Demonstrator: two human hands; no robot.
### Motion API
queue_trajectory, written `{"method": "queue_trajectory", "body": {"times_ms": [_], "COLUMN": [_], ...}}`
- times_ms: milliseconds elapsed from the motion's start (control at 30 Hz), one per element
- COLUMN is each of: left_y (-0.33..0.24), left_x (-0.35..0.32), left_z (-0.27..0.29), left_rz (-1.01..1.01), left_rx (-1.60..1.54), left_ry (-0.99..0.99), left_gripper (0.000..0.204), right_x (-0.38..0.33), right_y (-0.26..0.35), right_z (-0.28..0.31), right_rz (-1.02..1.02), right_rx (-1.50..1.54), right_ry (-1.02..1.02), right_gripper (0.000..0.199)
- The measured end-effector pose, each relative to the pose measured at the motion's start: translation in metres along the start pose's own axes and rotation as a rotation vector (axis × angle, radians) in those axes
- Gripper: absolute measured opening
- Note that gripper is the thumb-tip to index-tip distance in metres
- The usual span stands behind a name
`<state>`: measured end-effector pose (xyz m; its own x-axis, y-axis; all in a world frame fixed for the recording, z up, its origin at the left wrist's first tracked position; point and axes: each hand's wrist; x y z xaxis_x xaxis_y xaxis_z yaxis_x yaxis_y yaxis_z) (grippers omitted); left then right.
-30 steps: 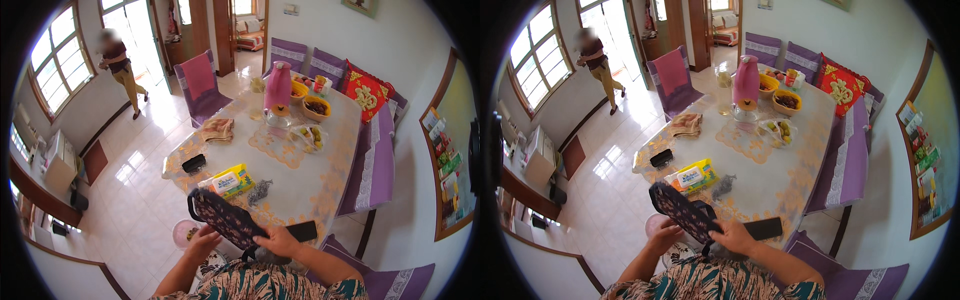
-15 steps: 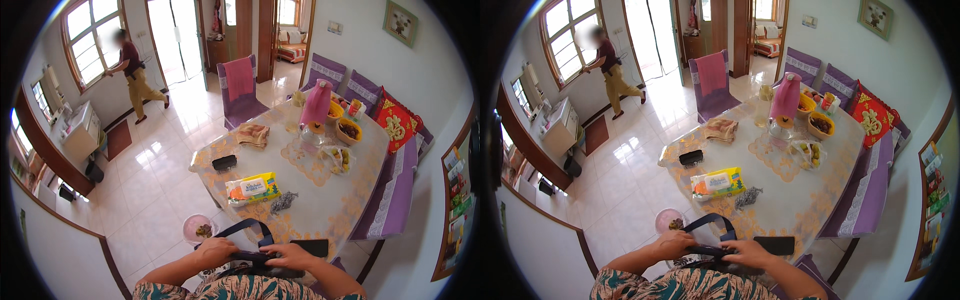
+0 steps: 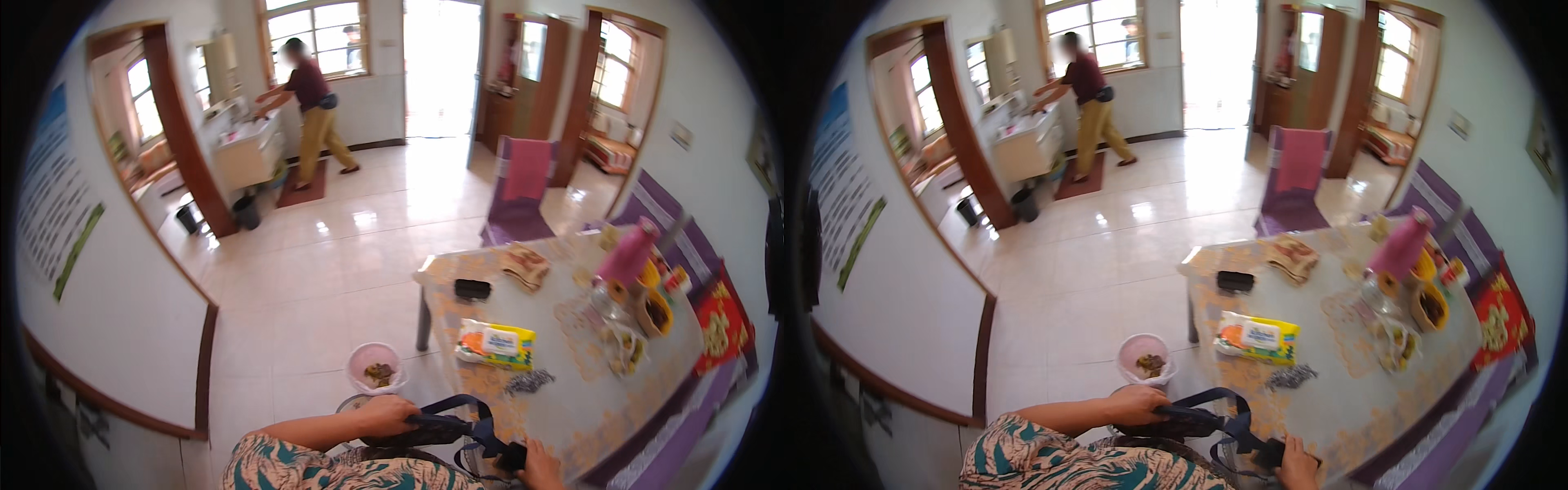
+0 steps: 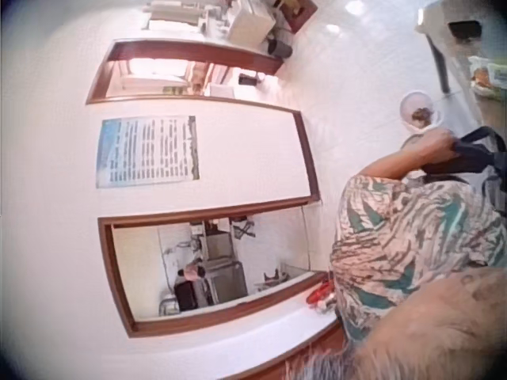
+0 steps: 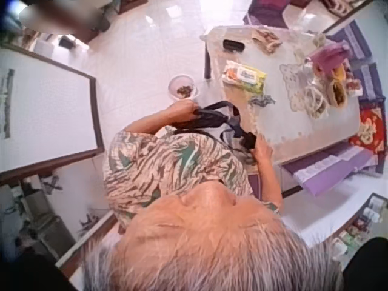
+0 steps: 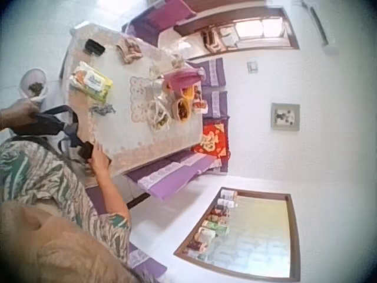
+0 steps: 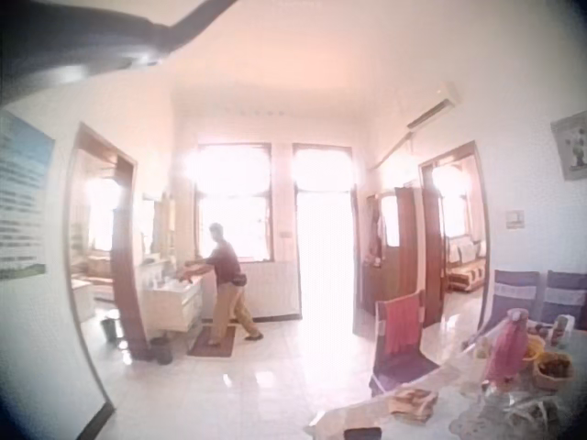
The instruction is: The person wipes the surface of a dining table with a cloth, moving bowls, a jug, and a teapot aside to reach all areas.
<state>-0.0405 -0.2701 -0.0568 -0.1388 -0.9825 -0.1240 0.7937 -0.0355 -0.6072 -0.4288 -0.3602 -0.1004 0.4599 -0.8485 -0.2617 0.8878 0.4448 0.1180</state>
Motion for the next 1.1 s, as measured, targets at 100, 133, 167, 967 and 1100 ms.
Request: {"method": "queue_trajectory", "body": {"times_ms": [100, 133, 167, 967, 1100], "left_y": [0.003, 0.007, 0.01, 0.034, 0.031], "left_x": [-0.016, -0.022, -0.025, -0.049, -0.048], "left_z": [0.002, -0.001, -0.002, 0.056, 0.07], "left_rz": [0.048, 0.064, 0.068, 0.462, 0.347], "left_rx": [-0.052, -0.054, -0.055, -0.122, -0.129], "left_ry": [-0.053, -0.078, -0.099, -0.351, -0.287], "left_gripper": [0.028, 0.028, 0.028, 0.019, 0.014], "right_x": [0.001, -0.002, -0.006, -0.052, -0.083], "right_y": [0.013, 0.014, 0.01, -0.071, -0.078], "right_z": [0.002, 0.001, -0.01, 0.076, 0.059], "right_rz": [-0.001, 0.046, 0.096, -0.282, -0.537], "right_rx": [-0.147, -0.081, -0.119, 1.569, 1.557], "right_ry": [0.133, 0.087, -0.011, 0.023, -0.165], "right_gripper": [0.087, 0.083, 0.082, 0.074, 0.055]}}
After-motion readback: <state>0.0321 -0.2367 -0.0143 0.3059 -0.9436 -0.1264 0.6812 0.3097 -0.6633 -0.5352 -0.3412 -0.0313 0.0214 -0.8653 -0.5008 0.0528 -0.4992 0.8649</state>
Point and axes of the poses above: each hand's wrist, its own x-axis towards the middle knuckle, its own z-axis out of the back of the hand, y = z × x, and after that the axes turned 9 degrees about -y, right-handed
